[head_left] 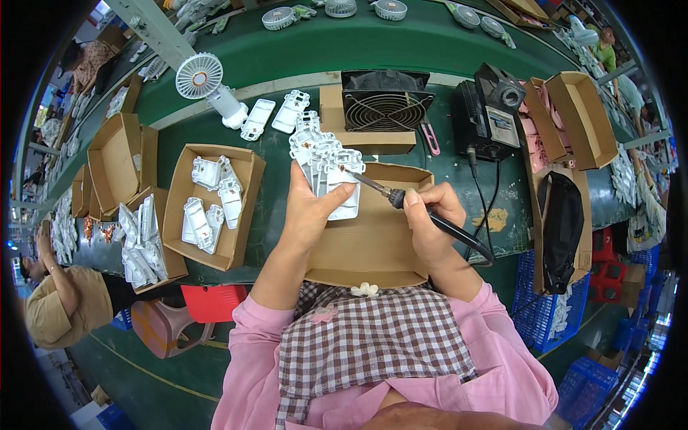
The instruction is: The person solders components onto white plastic fan housings, places them into a cardboard box, and then fits a fan blade assembly onto a housing.
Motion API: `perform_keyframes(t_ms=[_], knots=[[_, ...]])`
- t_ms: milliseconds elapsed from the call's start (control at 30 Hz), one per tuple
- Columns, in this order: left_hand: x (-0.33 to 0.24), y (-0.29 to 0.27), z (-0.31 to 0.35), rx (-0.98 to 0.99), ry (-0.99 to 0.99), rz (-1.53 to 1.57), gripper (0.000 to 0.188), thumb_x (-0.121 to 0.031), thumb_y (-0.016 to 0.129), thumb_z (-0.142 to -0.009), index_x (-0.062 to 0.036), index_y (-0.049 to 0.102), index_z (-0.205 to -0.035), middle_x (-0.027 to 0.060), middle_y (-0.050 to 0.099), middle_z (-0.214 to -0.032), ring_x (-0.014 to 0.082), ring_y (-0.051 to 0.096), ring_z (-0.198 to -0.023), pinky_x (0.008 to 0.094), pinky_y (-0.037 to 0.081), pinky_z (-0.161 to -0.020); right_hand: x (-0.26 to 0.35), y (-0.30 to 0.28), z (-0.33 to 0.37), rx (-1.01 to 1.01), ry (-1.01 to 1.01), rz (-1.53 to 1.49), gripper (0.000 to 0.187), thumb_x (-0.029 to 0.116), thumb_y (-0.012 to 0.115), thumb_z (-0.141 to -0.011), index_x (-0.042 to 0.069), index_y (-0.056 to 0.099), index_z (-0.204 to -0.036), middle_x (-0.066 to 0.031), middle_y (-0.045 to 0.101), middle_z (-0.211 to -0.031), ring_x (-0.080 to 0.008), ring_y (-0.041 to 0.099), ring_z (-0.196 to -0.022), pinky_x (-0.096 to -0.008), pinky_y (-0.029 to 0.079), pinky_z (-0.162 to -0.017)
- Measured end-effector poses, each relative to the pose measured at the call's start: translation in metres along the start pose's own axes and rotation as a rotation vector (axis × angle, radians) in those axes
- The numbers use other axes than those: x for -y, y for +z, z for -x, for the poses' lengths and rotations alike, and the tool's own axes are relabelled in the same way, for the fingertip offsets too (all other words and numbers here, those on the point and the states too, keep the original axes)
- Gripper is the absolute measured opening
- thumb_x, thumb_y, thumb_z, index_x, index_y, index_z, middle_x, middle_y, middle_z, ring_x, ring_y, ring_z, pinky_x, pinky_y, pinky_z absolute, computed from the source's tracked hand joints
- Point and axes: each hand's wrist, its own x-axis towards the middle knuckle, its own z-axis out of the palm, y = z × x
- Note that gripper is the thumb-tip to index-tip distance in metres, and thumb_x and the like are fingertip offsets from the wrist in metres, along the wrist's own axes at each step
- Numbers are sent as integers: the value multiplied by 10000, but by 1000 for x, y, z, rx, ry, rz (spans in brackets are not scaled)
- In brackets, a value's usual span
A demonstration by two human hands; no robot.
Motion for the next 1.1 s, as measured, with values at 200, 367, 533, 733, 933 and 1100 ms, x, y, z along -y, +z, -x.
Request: perform_keyframes(t_ms=[200, 367, 533, 733, 933, 1100], knots=[[-1, 0, 0, 6, -11, 5, 689, 35, 698, -769, -31, 287, -1319, 129, 523, -1200, 187, 568, -1074, 311, 499, -891, 0, -1, 1, -23, 10, -39, 160, 2, 621, -858, 45, 491, -774, -1, 527, -647, -28, 428, -539, -194, 342, -495], [-2, 0, 0, 5, -13, -1, 672, 41, 694, -769, -31, 297, -1305, 126, 531, -1190, 187, 573, -1066, 312, 501, -889, -4, -4, 3, -34, 16, -62, 157, 22, 652, -850, 37, 509, -788, -12, 560, -666, -34, 461, -568, -199, 371, -511], [0, 0, 0, 1, 0, -29, 659, 31, 705, -758, -22, 311, -1283, 122, 552, -1156, 178, 579, -1049, 297, 503, -868, 1, 1, 1, 12, -9, -22, 152, 5, 600, -878, 48, 483, -791, -5, 514, -644, -25, 414, -506, -184, 331, -473], [2, -1, 0, -8, 7, -57, 662, 13, 721, -752, -15, 315, -1275, 124, 551, -1158, 174, 584, -1030, 295, 504, -855, 0, 2, 1, 32, -5, -36, 149, 1, 603, -878, 44, 482, -802, -4, 517, -653, -22, 414, -511, -181, 328, -473], [2, -1, 0, -13, 2, -77, 667, 0, 732, -751, -15, 320, -1276, 121, 551, -1158, 169, 582, -1027, 290, 502, -850, 0, 3, 1, 30, -2, -26, 152, 4, 606, -877, 43, 481, -799, -3, 511, -651, -22, 413, -514, -182, 329, -476], [2, -1, 0, -11, 8, -73, 662, -1, 731, -754, -13, 321, -1273, 121, 551, -1157, 168, 579, -1032, 290, 502, -850, 0, 3, 0, 33, -11, -8, 154, 2, 606, -875, 43, 482, -794, -3, 511, -649, -25, 414, -519, -185, 333, -484]])
